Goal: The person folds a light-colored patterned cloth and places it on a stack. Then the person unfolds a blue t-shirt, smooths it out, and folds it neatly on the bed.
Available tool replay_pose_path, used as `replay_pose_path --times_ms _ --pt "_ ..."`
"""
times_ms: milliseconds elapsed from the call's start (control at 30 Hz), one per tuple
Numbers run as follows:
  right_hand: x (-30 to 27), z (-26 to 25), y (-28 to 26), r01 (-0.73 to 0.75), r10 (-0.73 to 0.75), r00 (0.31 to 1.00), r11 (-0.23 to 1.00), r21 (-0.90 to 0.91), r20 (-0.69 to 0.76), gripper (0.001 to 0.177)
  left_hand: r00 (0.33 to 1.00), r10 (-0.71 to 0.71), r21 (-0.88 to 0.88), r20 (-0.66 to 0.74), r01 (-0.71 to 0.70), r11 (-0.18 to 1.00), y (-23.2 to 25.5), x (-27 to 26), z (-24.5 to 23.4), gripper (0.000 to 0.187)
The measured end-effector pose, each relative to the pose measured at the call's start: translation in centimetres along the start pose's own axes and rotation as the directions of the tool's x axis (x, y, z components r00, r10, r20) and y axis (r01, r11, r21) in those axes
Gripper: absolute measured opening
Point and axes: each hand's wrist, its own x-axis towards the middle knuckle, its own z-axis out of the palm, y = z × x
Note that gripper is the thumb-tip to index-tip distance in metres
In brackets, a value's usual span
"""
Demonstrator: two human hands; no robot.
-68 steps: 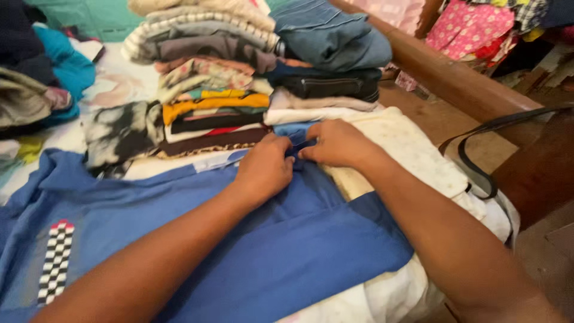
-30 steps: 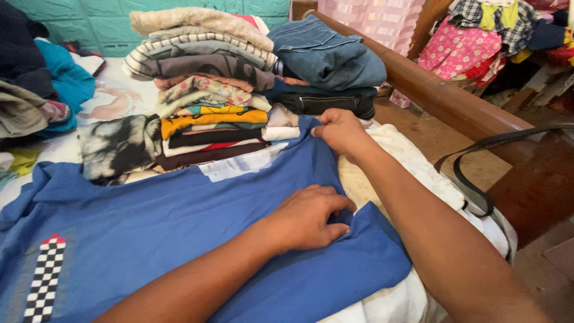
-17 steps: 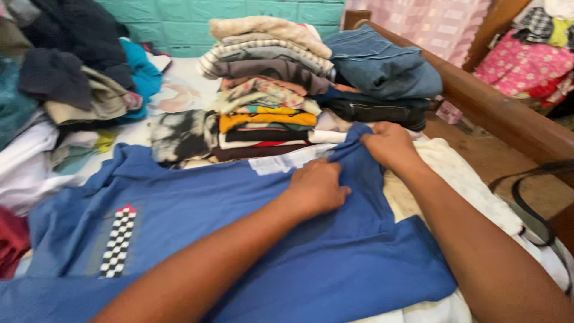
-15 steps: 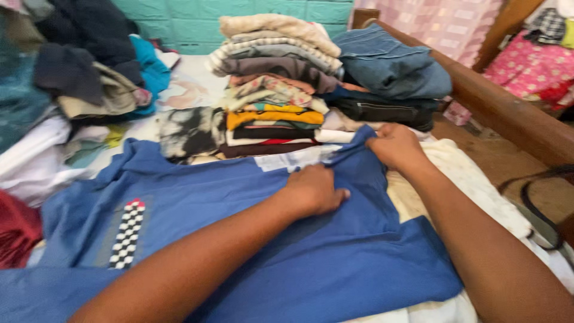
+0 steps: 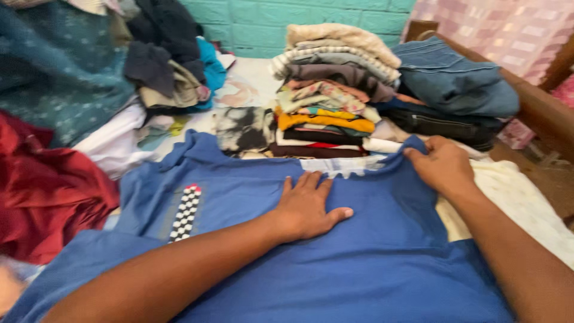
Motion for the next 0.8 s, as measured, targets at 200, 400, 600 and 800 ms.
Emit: replay_pose_path --times_ms 200,400,600,800 --pt "1.0 1.0 1.6 0.018 -0.018 1.0 0.999 0.026 0.004 0.037 0.984 0.026 -0.087 -0.175 -0.042 0.995 -3.0 1.3 -0.8 0.059" --pt "1.1 1.0 1.9 -0.091 0.083 0.994 0.989 0.116 0.071 0.031 0.888 -0.342 -0.183 -0.307 0.298 0.937 -15.0 4.3 -7.6 0.028" --pt "1.3 1.2 1.9 -0.027 0.022 0.998 0.996 0.087 0.059 0.03 0.75 -0.483 0.01 -0.451 0.546 0.838 -26.9 1.0 -12.1 0.044" --pt "1.3 0.9 1.8 -0.05 0.042 0.993 0.996 0.076 0.111 0.029 0.706 -0.616 -0.145 -0.348 0.609 0.78 -30.8 -1.1 -10.7 0.046"
